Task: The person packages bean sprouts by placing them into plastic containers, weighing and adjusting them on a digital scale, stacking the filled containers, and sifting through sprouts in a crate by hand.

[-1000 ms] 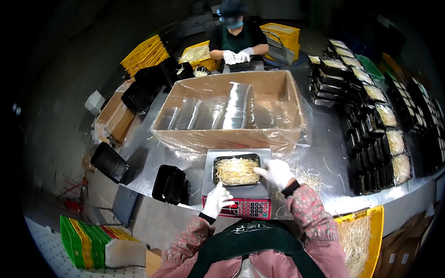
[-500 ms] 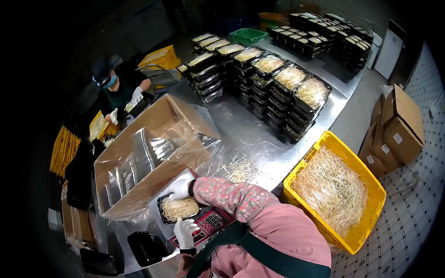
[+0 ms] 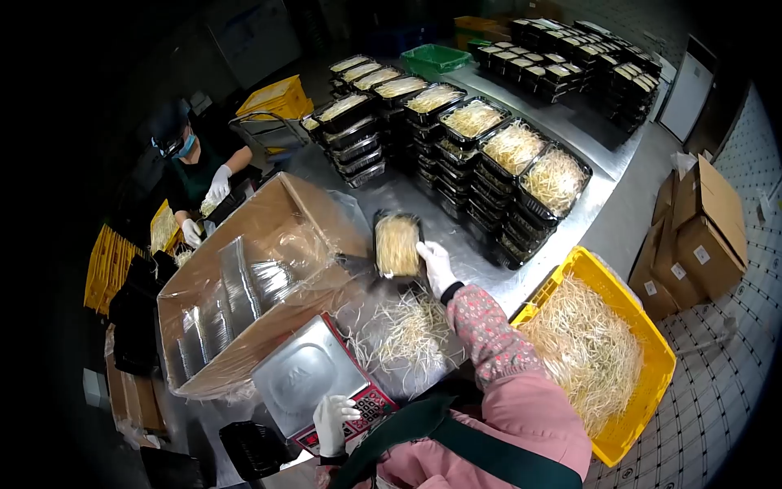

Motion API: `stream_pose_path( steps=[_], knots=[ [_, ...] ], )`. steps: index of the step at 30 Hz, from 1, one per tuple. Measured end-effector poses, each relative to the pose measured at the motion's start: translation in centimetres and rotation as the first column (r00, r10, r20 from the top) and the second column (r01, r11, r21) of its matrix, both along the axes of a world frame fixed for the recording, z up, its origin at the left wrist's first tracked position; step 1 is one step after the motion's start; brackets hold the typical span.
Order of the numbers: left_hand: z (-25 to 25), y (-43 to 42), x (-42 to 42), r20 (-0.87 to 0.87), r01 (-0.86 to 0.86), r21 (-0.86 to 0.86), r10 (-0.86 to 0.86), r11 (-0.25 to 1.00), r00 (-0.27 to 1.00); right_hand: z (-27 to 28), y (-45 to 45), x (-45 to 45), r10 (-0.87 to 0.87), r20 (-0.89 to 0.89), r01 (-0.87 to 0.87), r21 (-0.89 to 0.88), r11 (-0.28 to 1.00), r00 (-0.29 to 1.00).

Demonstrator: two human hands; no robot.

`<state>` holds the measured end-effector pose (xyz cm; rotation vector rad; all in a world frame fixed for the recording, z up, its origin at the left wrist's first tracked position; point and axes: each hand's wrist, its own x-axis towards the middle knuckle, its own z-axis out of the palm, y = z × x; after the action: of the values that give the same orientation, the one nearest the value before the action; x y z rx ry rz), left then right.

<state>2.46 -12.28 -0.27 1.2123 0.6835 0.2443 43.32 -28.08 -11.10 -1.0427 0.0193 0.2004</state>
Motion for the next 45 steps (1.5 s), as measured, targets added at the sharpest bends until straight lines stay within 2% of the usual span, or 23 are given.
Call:
stream_pose_path(
  steps=[2, 5, 6, 8, 12, 13, 18, 20, 22, 24, 25, 26, 27, 28, 30, 32, 33, 34, 36, 38, 40, 43, 45],
  knots=[
    [0.0, -0.4, 0.6, 0.010, 0.002, 0.014, -0.002, 1.000, 1.000, -0.1, 2.3, 4.7, -0.152, -0.115, 0.125, -0.215, 0.969, 0.982],
    [0.3, -0.9, 0.9, -0.059, -0.081, 0.038, 0.083, 0.996, 0.995, -2.4, 6.3, 10.7, -0.146, -0.280, 0.111, -0.135, 0.985, 0.949],
    [0.2, -1.1, 0.8, -0.061, -0.102, 0.041, 0.104, 0.994, 0.993, -4.5, 7.6, 12.4, -0.229, -0.268, 0.135, -0.327, 0.935, 0.936],
    [0.4, -1.4, 0.4, -0.092, -0.226, 0.053, 0.230, 0.973, 0.969, -6.4, 9.6, 15.2, -0.259, -0.293, 0.229, -0.132, 0.964, 0.920],
    [0.7, -2.2, -0.5, -0.197, -0.317, 0.116, 0.334, 0.941, 0.922, -7.5, 11.3, 19.9, -0.276, -0.333, 0.292, 0.000, 0.956, 0.902],
    [0.3, -2.2, -1.0, -0.190, -0.314, 0.127, 0.333, 0.941, 0.923, -5.3, 11.0, 19.5, -0.292, -0.402, 0.294, -0.058, 0.954, 0.868],
    [-0.3, 0.1, -3.0, -0.125, -0.410, 0.209, 0.440, 0.888, 0.889, -5.9, 10.3, 16.1, -0.145, -0.372, 0.104, -0.126, 0.986, 0.917],
    [-1.1, 2.7, -5.6, -0.182, -0.537, 0.412, 0.644, 0.736, 0.743, -5.9, 8.5, 12.0, -0.049, -0.314, 0.017, -0.104, 0.994, 0.948],
    [-1.4, 6.7, -9.5, -0.093, -0.286, 0.846, 0.652, 0.450, 0.752, -6.0, 6.3, 8.2, 0.014, -0.271, -0.049, -0.124, 0.991, 0.962],
    [-2.8, 11.6, -14.2, 0.020, -0.013, 1.000, 0.808, -0.016, 0.589, -5.4, 3.5, 4.3, 0.097, -0.236, -0.136, -0.155, 0.979, 0.967],
    [-3.1, 13.5, -16.3, -0.057, 0.134, 0.991, 0.898, -0.002, 0.436, -4.4, 2.2, 2.3, 0.125, -0.259, -0.155, -0.099, 0.983, 0.958],
    [-3.4, 15.4, -18.3, -0.110, 0.274, 0.961, 0.959, 0.035, 0.262, -2.6, 0.8, 0.4, 0.121, -0.281, -0.167, -0.146, 0.975, 0.952],
    [-4.2, 17.4, -20.7, -0.250, 0.362, 0.916, 0.952, 0.173, 0.177, -3.4, -0.6, -0.9, 0.132, -0.204, -0.168, -0.169, 0.971, 0.970],
    [-5.2, 18.8, -22.6, -0.256, 0.478, 0.867, 0.947, 0.138, 0.192, -3.3, -2.0, -2.1, 0.144, -0.165, -0.174, -0.185, 0.967, 0.976],
    [-8.3, 22.6, -26.1, -0.466, 0.125, 0.870, 0.713, 0.476, 0.524, -2.6, -4.7, -4.6, 0.144, -0.141, -0.169, -0.183, 0.968, 0.979],
    [-8.2, 22.8, -25.1, -0.402, 0.158, 0.910, 0.724, 0.383, 0.561, -1.6, -6.8, -7.1, 0.118, -0.139, -0.138, -0.147, 0.979, 0.983],
    [-8.5, 23.5, -25.1, -0.340, -0.020, 0.884, 0.671, 0.468, 0.659, -0.3, -7.6, -8.6, 0.105, -0.137, -0.128, -0.176, 0.976, 0.985],
    [-8.5, 24.0, -25.2, -0.362, -0.094, 0.820, 0.638, 0.565, 0.679, 1.0, -8.4, -10.0, 0.093, -0.138, -0.121, -0.207, 0.971, 0.986],
    [-9.5, 24.3, -25.0, -0.180, -0.152, 0.890, 0.639, 0.429, 0.748, 1.6, -9.3, -12.4, 0.071, -0.128, -0.101, -0.247, 0.964, 0.989],
    [-7.4, 23.4, -24.5, -0.267, -0.055, 0.891, 0.618, 0.451, 0.740, 1.0, -9.7, -14.4, 0.080, -0.099, -0.100, -0.215, 0.971, 0.992],
    [-5.3, 22.1, -23.4, -0.328, 0.063, 0.921, 0.675, 0.385, 0.661, -0.2, -9.6, -15.9, 0.104, -0.112, -0.129, -0.246, 0.961, 0.988],
    [-5.0, 22.5, -24.1, -0.232, 0.017, 0.956, 0.717, 0.293, 0.658, -1.0, -8.4, -18.7, 0.136, -0.146, -0.166, -0.219, 0.962, 0.980],
    [-3.3, 21.7, -23.6, -0.164, -0.001, 0.977, 0.761, 0.211, 0.628, -1.8, -7.5, -20.4, 0.197, -0.093, -0.213, -0.222, 0.951, 0.976]
  ],
)
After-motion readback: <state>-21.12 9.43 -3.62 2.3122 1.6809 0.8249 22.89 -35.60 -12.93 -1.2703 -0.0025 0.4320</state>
